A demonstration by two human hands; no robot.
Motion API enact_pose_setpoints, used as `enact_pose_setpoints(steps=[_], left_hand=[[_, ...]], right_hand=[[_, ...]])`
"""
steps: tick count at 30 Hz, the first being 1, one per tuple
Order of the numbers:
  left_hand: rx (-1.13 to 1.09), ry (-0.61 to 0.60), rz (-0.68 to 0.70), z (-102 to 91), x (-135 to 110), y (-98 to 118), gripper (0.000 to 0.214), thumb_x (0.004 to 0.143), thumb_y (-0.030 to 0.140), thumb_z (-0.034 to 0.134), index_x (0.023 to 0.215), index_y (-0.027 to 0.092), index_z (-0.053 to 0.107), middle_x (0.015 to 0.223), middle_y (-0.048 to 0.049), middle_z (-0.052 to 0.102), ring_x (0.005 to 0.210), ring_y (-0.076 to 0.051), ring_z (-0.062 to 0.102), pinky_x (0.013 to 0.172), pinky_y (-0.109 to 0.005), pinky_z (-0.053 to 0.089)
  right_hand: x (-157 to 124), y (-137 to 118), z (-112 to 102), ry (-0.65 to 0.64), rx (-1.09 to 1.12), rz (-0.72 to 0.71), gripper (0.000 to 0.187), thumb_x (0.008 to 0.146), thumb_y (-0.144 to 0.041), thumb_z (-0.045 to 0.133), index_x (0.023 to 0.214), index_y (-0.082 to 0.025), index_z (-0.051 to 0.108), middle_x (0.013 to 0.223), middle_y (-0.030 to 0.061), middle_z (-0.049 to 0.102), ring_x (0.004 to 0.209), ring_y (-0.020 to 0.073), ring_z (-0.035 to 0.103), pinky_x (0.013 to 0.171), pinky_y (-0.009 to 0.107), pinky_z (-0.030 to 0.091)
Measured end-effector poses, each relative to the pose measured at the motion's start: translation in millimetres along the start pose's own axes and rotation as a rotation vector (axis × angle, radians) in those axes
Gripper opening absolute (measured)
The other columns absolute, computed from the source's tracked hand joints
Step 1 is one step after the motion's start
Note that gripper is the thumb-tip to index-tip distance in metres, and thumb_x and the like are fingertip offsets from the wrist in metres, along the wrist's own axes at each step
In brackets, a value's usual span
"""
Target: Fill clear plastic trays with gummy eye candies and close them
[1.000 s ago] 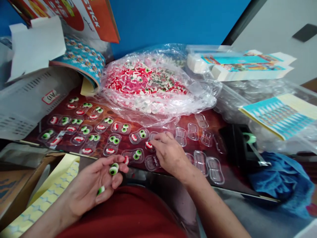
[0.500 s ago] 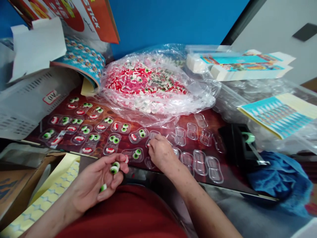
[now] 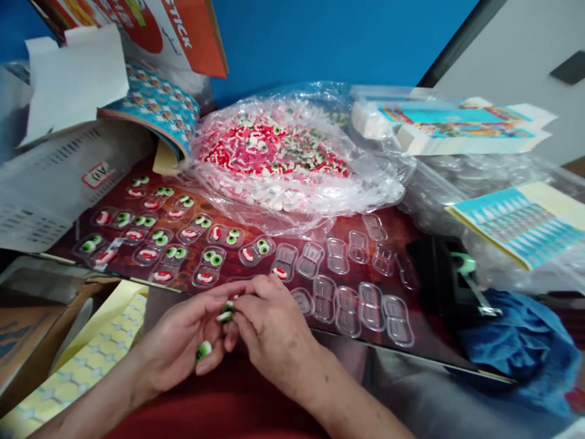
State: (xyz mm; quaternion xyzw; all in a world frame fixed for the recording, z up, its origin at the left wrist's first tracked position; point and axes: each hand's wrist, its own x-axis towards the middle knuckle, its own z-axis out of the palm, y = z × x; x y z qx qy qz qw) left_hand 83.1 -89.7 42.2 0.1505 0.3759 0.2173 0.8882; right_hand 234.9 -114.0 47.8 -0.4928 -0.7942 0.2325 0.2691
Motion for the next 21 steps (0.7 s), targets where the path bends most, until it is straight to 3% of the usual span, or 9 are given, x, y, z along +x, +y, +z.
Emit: enact_pose_setpoints(steps=[4,7,9,11,14,15,17,19,21], left_hand=[[0.073,0.018,-0.048,0.8,3,-2,0.058,0.075,0.014,0.041,0.132,0.015,0.037,0.052,-0.0029,0.057,0.037,-0.01,0.045,0.029,-0.015,0.031],[0.141,-0.04,-0.085,2.3,5,-3,0.068,0.068,0.009,0.041,0.135,0.018,0.032,0.05,-0.0006,0.056,0.033,-0.008,0.038,0.03,-0.014,0.027],[0.162,-0.098,-0.123,4.0,7,-3,0.069,0.068,0.007,0.043,0.135,0.02,0.032,0.049,0.0013,0.055,0.032,-0.007,0.036,0.03,-0.014,0.025],[0.134,-0.081,-0.13,5.8,9,-2,0.063,0.07,0.007,0.048,0.13,0.022,0.037,0.058,0.0,0.06,0.035,-0.006,0.039,0.03,-0.014,0.023],[0.057,0.042,-0.064,6.8,13,0,0.041,0.076,0.012,0.054,0.115,0.02,0.047,0.091,-0.0068,0.064,0.044,-0.005,0.047,0.03,-0.012,0.022],[0.039,0.073,-0.046,6.5,14,0,0.032,0.078,0.015,0.054,0.11,0.019,0.049,0.097,-0.0082,0.063,0.045,-0.004,0.047,0.03,-0.012,0.021],[0.02,0.113,-0.037,4.9,15,1,0.019,0.083,0.022,0.053,0.101,0.017,0.051,0.093,-0.008,0.063,0.042,-0.002,0.045,0.03,-0.012,0.02],[0.008,0.137,-0.043,3.1,15,1,0.015,0.085,0.026,0.051,0.096,0.016,0.053,0.085,-0.0067,0.064,0.04,-0.002,0.043,0.029,-0.011,0.019],[0.009,0.136,-0.038,2.0,12,2,0.018,0.086,0.028,0.05,0.098,0.016,0.053,0.085,-0.0076,0.064,0.04,-0.002,0.043,0.03,-0.011,0.02]], right_hand=[[-5,2,5,0.046,0.032,0.004,0.017,0.083,-0.011,0.046,0.087,-0.019,0.061,0.089,0.0057,0.061,0.085,0.0191,0.055,0.082,0.036,0.046],[-9,2,-5,-0.066,0.158,0.091,0.016,0.079,-0.008,0.051,0.083,-0.02,0.061,0.091,0.0038,0.06,0.09,0.0171,0.054,0.085,0.033,0.045],[-9,6,-16,-0.125,0.288,0.179,0.015,0.077,-0.007,0.053,0.078,-0.02,0.06,0.089,0.0014,0.06,0.085,0.0137,0.056,0.078,0.027,0.047],[-6,19,-28,-0.072,0.327,0.257,0.01,0.077,-0.011,0.056,0.075,-0.019,0.06,0.081,0.0001,0.06,0.074,0.0115,0.057,0.067,0.022,0.047],[6,53,-41,0.117,0.032,0.382,0.004,0.076,-0.017,0.059,0.078,-0.018,0.063,0.074,0.0009,0.059,0.067,0.0123,0.055,0.062,0.023,0.045],[11,66,-42,0.119,-0.12,0.413,0.005,0.076,-0.018,0.059,0.078,-0.018,0.064,0.074,0.0016,0.059,0.067,0.0131,0.055,0.063,0.024,0.044],[22,86,-40,0.008,-0.348,0.424,0.008,0.078,-0.019,0.057,0.076,-0.017,0.065,0.076,0.0035,0.06,0.071,0.0151,0.056,0.066,0.026,0.043],[29,96,-37,-0.116,-0.443,0.402,0.01,0.079,-0.018,0.056,0.075,-0.016,0.065,0.078,0.0061,0.062,0.074,0.0177,0.057,0.068,0.028,0.043],[31,91,-38,-0.111,-0.454,0.379,0.01,0.079,-0.018,0.056,0.081,-0.014,0.066,0.083,0.0089,0.063,0.078,0.0198,0.057,0.071,0.03,0.043]])
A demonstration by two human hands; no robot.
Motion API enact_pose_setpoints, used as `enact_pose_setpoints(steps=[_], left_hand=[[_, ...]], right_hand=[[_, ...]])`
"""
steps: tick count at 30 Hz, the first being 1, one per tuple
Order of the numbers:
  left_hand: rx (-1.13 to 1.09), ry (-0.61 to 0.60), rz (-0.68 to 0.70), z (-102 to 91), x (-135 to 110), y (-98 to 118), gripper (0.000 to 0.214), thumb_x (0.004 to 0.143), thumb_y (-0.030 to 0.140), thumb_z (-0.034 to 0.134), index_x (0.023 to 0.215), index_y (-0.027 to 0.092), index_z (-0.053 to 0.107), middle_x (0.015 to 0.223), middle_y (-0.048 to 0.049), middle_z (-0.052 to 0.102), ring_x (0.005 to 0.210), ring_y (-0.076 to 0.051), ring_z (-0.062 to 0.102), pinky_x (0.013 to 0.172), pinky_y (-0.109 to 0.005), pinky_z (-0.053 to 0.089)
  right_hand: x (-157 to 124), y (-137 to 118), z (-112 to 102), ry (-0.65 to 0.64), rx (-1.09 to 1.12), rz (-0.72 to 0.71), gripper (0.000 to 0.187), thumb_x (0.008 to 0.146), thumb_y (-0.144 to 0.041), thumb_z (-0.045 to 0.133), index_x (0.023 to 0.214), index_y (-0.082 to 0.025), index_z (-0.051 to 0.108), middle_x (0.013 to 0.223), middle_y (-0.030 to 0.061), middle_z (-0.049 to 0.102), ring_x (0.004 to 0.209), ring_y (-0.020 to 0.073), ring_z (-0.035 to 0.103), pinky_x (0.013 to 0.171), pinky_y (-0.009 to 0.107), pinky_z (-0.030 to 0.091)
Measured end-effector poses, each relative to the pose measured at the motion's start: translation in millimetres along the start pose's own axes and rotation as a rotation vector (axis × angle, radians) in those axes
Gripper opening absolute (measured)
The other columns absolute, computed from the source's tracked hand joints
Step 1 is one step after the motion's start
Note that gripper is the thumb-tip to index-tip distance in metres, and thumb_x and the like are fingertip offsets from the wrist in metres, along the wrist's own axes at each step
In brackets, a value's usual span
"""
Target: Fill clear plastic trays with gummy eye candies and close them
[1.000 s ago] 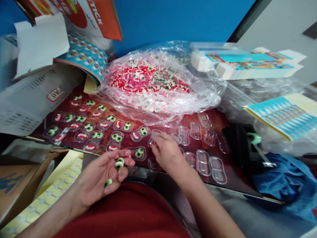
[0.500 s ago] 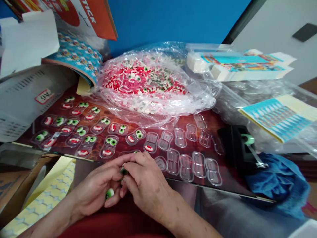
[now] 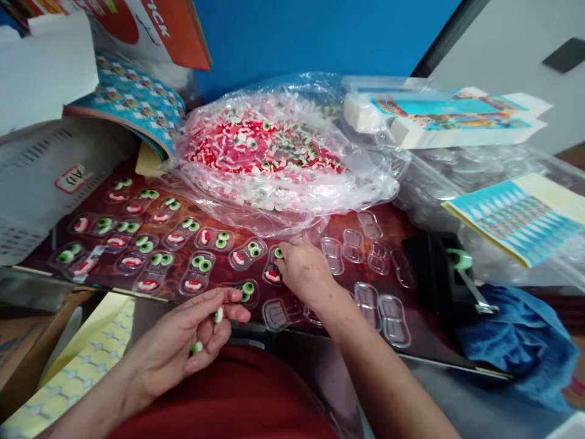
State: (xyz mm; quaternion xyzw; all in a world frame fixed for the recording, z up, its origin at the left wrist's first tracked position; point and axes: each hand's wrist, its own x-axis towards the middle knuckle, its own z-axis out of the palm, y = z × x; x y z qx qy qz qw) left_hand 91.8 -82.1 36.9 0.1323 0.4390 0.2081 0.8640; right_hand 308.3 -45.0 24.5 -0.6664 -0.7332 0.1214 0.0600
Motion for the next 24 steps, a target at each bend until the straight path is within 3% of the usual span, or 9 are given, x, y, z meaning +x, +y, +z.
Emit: enact_pose_setpoints(steps=[4,6,9,11,14,18,22,24], left_hand=[[0.033,-0.036,0.064,2.2,-3,0,0.033,0.085,0.029,0.051,0.116,0.018,0.047,0.087,-0.0087,0.065,0.04,-0.003,0.044,0.03,-0.012,0.023],[0.069,-0.059,0.098,5.4,-2,-3,0.042,0.084,0.032,0.053,0.123,0.02,0.043,0.073,-0.0034,0.063,0.04,-0.005,0.045,0.031,-0.013,0.026],[0.155,-0.098,0.117,9.9,2,-9,0.051,0.083,0.037,0.054,0.129,0.022,0.039,0.056,0.0022,0.055,0.042,-0.007,0.047,0.034,-0.013,0.029],[0.184,-0.11,0.111,11.5,4,-13,0.052,0.084,0.039,0.052,0.131,0.022,0.038,0.052,0.0024,0.054,0.041,-0.008,0.046,0.033,-0.013,0.027],[0.155,-0.12,0.108,11.6,7,-14,0.047,0.084,0.038,0.051,0.127,0.019,0.042,0.046,0.0031,0.052,0.035,-0.007,0.04,0.03,-0.013,0.023],[0.093,-0.101,0.163,9.4,11,-13,0.03,0.081,0.033,0.055,0.104,0.013,0.055,0.046,0.0035,0.051,0.032,-0.006,0.04,0.029,-0.014,0.021],[0.065,-0.076,0.206,7.4,12,-11,0.026,0.08,0.034,0.057,0.097,0.014,0.058,0.064,-0.0004,0.06,0.035,-0.003,0.042,0.029,-0.013,0.02],[0.096,-0.08,0.211,7.5,11,-11,0.026,0.08,0.033,0.058,0.098,0.013,0.059,0.059,0.0015,0.056,0.036,-0.003,0.04,0.03,-0.013,0.019]], right_hand=[[-31,-27,-20,0.162,0.263,-0.153,0.012,0.083,-0.021,0.054,0.084,-0.016,0.065,0.078,0.0063,0.062,0.074,0.0168,0.055,0.069,0.028,0.044],[-51,-47,-23,0.09,0.459,-0.258,0.012,0.082,-0.02,0.054,0.076,-0.018,0.064,0.073,0.0035,0.06,0.071,0.0147,0.054,0.065,0.025,0.044],[-69,-69,-14,-0.001,0.596,-0.269,0.021,0.081,-0.011,0.051,0.064,-0.018,0.06,0.07,0.002,0.057,0.07,0.0135,0.053,0.065,0.025,0.044],[-70,-71,-8,0.014,0.67,-0.224,0.026,0.082,-0.008,0.047,0.06,-0.017,0.058,0.066,0.0004,0.055,0.067,0.0115,0.052,0.064,0.024,0.043],[-60,-60,-8,0.047,0.705,-0.18,0.018,0.084,-0.013,0.049,0.072,-0.018,0.061,0.07,0.0001,0.055,0.067,0.0103,0.052,0.061,0.022,0.042],[-50,-51,-14,-0.001,0.665,-0.226,0.016,0.085,-0.015,0.05,0.075,-0.017,0.063,0.068,0.0003,0.054,0.065,0.0104,0.051,0.058,0.021,0.042],[-53,-56,-13,0.124,0.686,-0.245,0.012,0.084,-0.015,0.052,0.09,-0.018,0.062,0.08,0.0028,0.058,0.072,0.012,0.055,0.064,0.023,0.046],[-57,-62,-10,0.156,0.596,-0.28,0.014,0.083,-0.015,0.051,0.092,-0.018,0.062,0.084,0.0047,0.058,0.076,0.0139,0.055,0.067,0.026,0.048]])
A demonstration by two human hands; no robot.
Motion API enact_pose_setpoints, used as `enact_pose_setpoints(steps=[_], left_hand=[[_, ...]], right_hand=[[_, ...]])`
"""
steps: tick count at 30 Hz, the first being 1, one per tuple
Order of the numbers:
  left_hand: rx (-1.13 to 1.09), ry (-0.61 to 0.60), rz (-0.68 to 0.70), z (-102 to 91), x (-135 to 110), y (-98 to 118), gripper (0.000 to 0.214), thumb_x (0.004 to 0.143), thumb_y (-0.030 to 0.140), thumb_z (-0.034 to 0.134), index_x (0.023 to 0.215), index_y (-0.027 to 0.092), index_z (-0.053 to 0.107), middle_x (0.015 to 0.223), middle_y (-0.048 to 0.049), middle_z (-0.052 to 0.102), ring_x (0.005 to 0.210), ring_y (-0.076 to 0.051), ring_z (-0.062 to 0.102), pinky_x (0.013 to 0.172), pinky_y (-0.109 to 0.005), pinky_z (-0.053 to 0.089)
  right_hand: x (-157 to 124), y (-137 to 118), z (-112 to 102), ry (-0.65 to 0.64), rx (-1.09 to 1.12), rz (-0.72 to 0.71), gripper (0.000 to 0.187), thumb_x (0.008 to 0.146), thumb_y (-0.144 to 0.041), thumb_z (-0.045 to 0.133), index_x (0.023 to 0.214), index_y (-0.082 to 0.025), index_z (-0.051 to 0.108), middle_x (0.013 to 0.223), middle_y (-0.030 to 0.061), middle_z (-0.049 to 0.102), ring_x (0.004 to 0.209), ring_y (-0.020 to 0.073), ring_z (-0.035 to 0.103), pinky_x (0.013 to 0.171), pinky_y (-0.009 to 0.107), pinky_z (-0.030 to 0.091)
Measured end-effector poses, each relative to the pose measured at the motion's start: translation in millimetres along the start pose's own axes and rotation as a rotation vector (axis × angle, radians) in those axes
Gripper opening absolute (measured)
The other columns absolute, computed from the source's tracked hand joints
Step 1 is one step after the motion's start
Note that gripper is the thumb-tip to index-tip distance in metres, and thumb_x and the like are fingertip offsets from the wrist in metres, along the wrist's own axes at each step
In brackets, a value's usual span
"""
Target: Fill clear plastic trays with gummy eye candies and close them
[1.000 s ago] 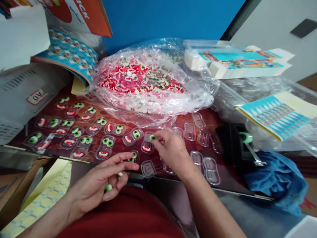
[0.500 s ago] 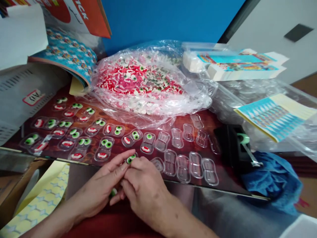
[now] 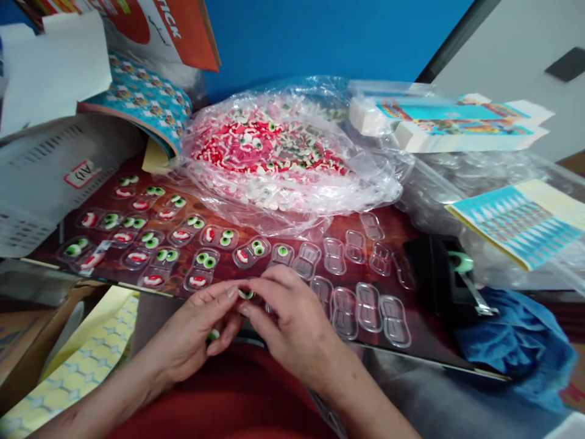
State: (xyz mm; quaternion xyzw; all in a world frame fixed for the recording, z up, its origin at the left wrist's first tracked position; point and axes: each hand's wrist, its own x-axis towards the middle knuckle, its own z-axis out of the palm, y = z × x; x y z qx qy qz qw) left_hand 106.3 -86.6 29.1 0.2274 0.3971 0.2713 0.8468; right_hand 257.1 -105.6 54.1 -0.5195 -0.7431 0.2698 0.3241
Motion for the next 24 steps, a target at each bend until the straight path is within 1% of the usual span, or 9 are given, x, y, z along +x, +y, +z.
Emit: enact_pose_setpoints(steps=[4,6,9,10,12,16,19,22,24], left_hand=[[0.035,-0.047,-0.05,2.1,-2,-1,0.03,0.084,0.035,0.053,0.103,0.013,0.059,0.047,0.0039,0.047,0.035,-0.005,0.038,0.03,-0.013,0.019],[-0.014,-0.049,-0.071,2.2,-3,1,0.033,0.084,0.034,0.051,0.112,0.016,0.053,0.056,0.0013,0.055,0.035,-0.005,0.039,0.029,-0.014,0.019],[-0.156,0.0,-0.111,-1.2,-4,5,0.03,0.086,0.029,0.049,0.114,0.018,0.049,0.078,-0.0051,0.063,0.039,-0.004,0.042,0.03,-0.014,0.021],[-0.215,0.015,-0.131,-3.2,-4,7,0.026,0.086,0.028,0.047,0.11,0.017,0.051,0.08,-0.0064,0.063,0.041,-0.005,0.043,0.031,-0.014,0.022],[-0.333,0.024,-0.159,-7.3,-3,10,0.021,0.087,0.026,0.045,0.102,0.014,0.054,0.08,-0.0074,0.062,0.047,-0.006,0.047,0.035,-0.014,0.028],[-0.463,0.0,-0.126,-12.9,-1,13,0.025,0.089,0.029,0.042,0.096,0.011,0.056,0.085,-0.0107,0.062,0.056,-0.01,0.053,0.046,-0.02,0.039],[-0.481,0.006,-0.069,-13.4,-2,17,0.03,0.09,0.03,0.037,0.096,0.009,0.058,0.088,-0.0129,0.063,0.062,-0.013,0.056,0.052,-0.024,0.043],[-0.479,0.003,-0.019,-10.0,-5,19,0.034,0.091,0.03,0.034,0.098,0.008,0.059,0.092,-0.0145,0.062,0.071,-0.017,0.059,0.059,-0.027,0.046],[-0.489,-0.004,-0.034,-5.9,-6,17,0.035,0.091,0.031,0.034,0.097,0.007,0.059,0.093,-0.0145,0.062,0.077,-0.019,0.06,0.065,-0.029,0.047]], right_hand=[[-6,0,7,0.044,-0.117,-0.053,0.02,0.085,-0.011,0.044,0.084,-0.018,0.063,0.077,0.0051,0.06,0.072,0.0147,0.056,0.066,0.027,0.049],[-5,9,1,0.133,-0.184,-0.045,0.018,0.084,-0.013,0.046,0.085,-0.018,0.062,0.079,0.0049,0.062,0.074,0.0148,0.057,0.067,0.027,0.048],[5,31,-12,0.271,-0.416,0.079,0.013,0.082,-0.016,0.049,0.079,-0.019,0.061,0.074,0.0036,0.062,0.07,0.0155,0.057,0.064,0.026,0.046],[10,38,-15,0.265,-0.509,0.131,0.014,0.081,-0.016,0.049,0.074,-0.019,0.061,0.071,0.0036,0.061,0.068,0.0161,0.057,0.062,0.026,0.044],[22,50,-14,0.178,-0.684,0.201,0.017,0.08,-0.015,0.049,0.068,-0.018,0.06,0.068,0.0051,0.06,0.067,0.0179,0.055,0.062,0.028,0.042],[36,60,2,-0.002,-0.876,0.248,0.019,0.08,-0.01,0.046,0.073,-0.015,0.062,0.076,0.0118,0.062,0.074,0.0232,0.057,0.066,0.033,0.041],[32,51,3,-0.038,-0.777,0.212,0.02,0.083,-0.013,0.047,0.071,-0.016,0.063,0.075,0.0099,0.062,0.072,0.0213,0.057,0.066,0.031,0.043],[16,25,-6,0.07,-0.5,0.038,0.018,0.086,-0.021,0.048,0.077,-0.017,0.063,0.079,0.0075,0.062,0.074,0.0178,0.057,0.069,0.029,0.046],[2,5,-6,0.059,-0.376,-0.086,0.016,0.086,-0.024,0.049,0.082,-0.017,0.063,0.084,0.008,0.062,0.078,0.0179,0.055,0.071,0.03,0.047]])
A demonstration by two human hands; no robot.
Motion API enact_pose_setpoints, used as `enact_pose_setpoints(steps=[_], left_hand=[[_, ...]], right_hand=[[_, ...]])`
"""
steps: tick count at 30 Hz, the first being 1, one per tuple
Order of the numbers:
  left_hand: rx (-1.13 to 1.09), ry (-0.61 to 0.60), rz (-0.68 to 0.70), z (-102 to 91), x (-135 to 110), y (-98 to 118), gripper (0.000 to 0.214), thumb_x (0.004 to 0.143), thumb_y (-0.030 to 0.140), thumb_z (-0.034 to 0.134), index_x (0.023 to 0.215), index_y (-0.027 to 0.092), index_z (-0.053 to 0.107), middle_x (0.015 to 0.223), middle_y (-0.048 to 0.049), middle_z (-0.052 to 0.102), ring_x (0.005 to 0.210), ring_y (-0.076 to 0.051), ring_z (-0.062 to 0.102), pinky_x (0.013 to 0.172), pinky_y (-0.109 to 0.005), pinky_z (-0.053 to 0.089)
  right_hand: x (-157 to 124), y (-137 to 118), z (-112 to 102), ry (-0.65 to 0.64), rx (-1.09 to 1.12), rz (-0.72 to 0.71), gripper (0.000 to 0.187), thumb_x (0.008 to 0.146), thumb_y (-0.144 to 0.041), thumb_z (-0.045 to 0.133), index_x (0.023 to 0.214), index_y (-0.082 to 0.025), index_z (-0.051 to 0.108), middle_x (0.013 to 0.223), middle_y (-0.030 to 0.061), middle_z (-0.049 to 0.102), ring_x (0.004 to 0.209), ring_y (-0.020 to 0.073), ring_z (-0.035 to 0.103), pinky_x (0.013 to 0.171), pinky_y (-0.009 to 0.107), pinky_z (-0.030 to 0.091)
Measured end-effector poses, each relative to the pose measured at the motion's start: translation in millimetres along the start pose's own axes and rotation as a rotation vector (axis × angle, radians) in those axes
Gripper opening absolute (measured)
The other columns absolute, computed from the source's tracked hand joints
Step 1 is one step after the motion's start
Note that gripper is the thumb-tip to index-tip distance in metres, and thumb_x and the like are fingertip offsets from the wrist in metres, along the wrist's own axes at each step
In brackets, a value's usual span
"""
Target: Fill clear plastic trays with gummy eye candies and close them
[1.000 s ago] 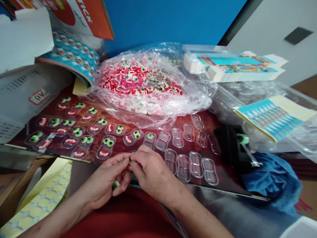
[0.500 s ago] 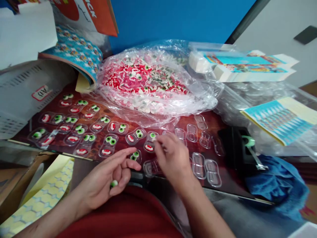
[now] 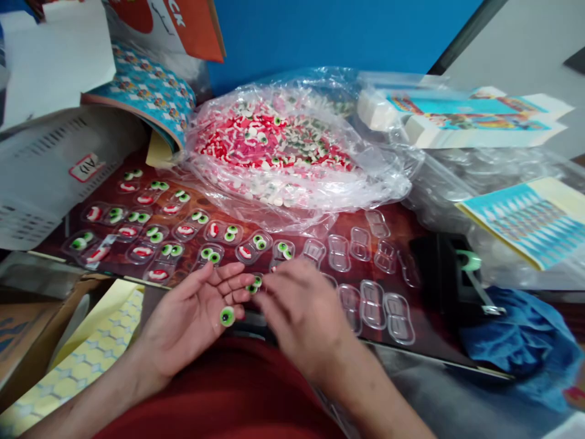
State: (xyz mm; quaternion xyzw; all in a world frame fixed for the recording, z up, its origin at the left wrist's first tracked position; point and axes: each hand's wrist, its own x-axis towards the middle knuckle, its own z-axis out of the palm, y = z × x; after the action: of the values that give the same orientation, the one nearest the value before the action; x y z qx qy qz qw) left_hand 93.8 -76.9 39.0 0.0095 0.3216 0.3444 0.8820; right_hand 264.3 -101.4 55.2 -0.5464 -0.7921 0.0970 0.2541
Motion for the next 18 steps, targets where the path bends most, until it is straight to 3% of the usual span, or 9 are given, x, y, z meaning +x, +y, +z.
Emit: enact_pose_setpoints(steps=[3,6,10,13,15,16,18], left_hand=[[-0.002,0.03,-0.078,2.1,-1,-10,0.035,0.09,0.033,0.037,0.098,0.007,0.06,0.093,-0.0131,0.062,0.081,-0.018,0.059,0.071,-0.028,0.047],[-0.01,0.027,-0.127,2.7,-1,-18,0.035,0.09,0.035,0.037,0.1,0.009,0.059,0.093,-0.0123,0.062,0.083,-0.018,0.06,0.074,-0.029,0.047],[-0.004,-0.038,-0.111,6.5,-2,-23,0.035,0.09,0.035,0.037,0.1,0.011,0.059,0.092,-0.0107,0.062,0.081,-0.018,0.06,0.072,-0.029,0.047],[0.124,0.015,-0.03,7.7,-2,-24,0.03,0.088,0.034,0.043,0.098,0.013,0.061,0.095,-0.0097,0.062,0.083,-0.017,0.059,0.075,-0.029,0.046],[0.337,0.103,0.089,4.4,-1,-24,0.022,0.083,0.031,0.052,0.096,0.015,0.061,0.094,-0.0075,0.063,0.081,-0.015,0.058,0.073,-0.027,0.045],[0.478,0.142,0.161,1.9,0,-23,0.02,0.08,0.029,0.057,0.094,0.016,0.062,0.091,-0.0059,0.064,0.077,-0.013,0.057,0.071,-0.025,0.045],[0.811,0.18,0.33,-2.1,5,-19,0.017,0.076,0.027,0.062,0.09,0.018,0.064,0.084,-0.0031,0.064,0.072,-0.012,0.055,0.068,-0.024,0.043]], right_hand=[[-17,-25,5,-0.126,-0.037,-0.068,0.014,0.083,-0.017,0.051,0.077,-0.018,0.063,0.088,0.0069,0.062,0.078,0.0194,0.052,0.07,0.034,0.046],[-28,-34,17,-0.234,-0.04,-0.05,0.012,0.081,-0.017,0.052,0.076,-0.019,0.063,0.095,0.0056,0.062,0.085,0.0212,0.051,0.073,0.037,0.045],[-31,-28,13,-0.226,0.107,-0.039,0.016,0.083,-0.015,0.048,0.077,-0.017,0.062,0.092,0.0063,0.061,0.086,0.0195,0.052,0.078,0.037,0.044],[-27,-1,-5,-0.035,0.196,-0.016,0.012,0.083,-0.015,0.05,0.086,-0.016,0.062,0.09,0.0061,0.06,0.085,0.016,0.055,0.076,0.029,0.046],[-24,30,-15,0.116,0.106,0.103,0.011,0.082,-0.018,0.054,0.09,-0.017,0.061,0.087,0.0055,0.06,0.08,0.0149,0.057,0.07,0.026,0.047],[-21,46,-17,0.142,0.011,0.178,0.011,0.081,-0.019,0.054,0.088,-0.017,0.062,0.084,0.005,0.061,0.078,0.0151,0.057,0.069,0.026,0.046],[-15,76,-15,0.07,-0.19,0.314,0.01,0.08,-0.018,0.053,0.083,-0.018,0.063,0.079,0.0041,0.061,0.075,0.0161,0.057,0.069,0.027,0.045]])
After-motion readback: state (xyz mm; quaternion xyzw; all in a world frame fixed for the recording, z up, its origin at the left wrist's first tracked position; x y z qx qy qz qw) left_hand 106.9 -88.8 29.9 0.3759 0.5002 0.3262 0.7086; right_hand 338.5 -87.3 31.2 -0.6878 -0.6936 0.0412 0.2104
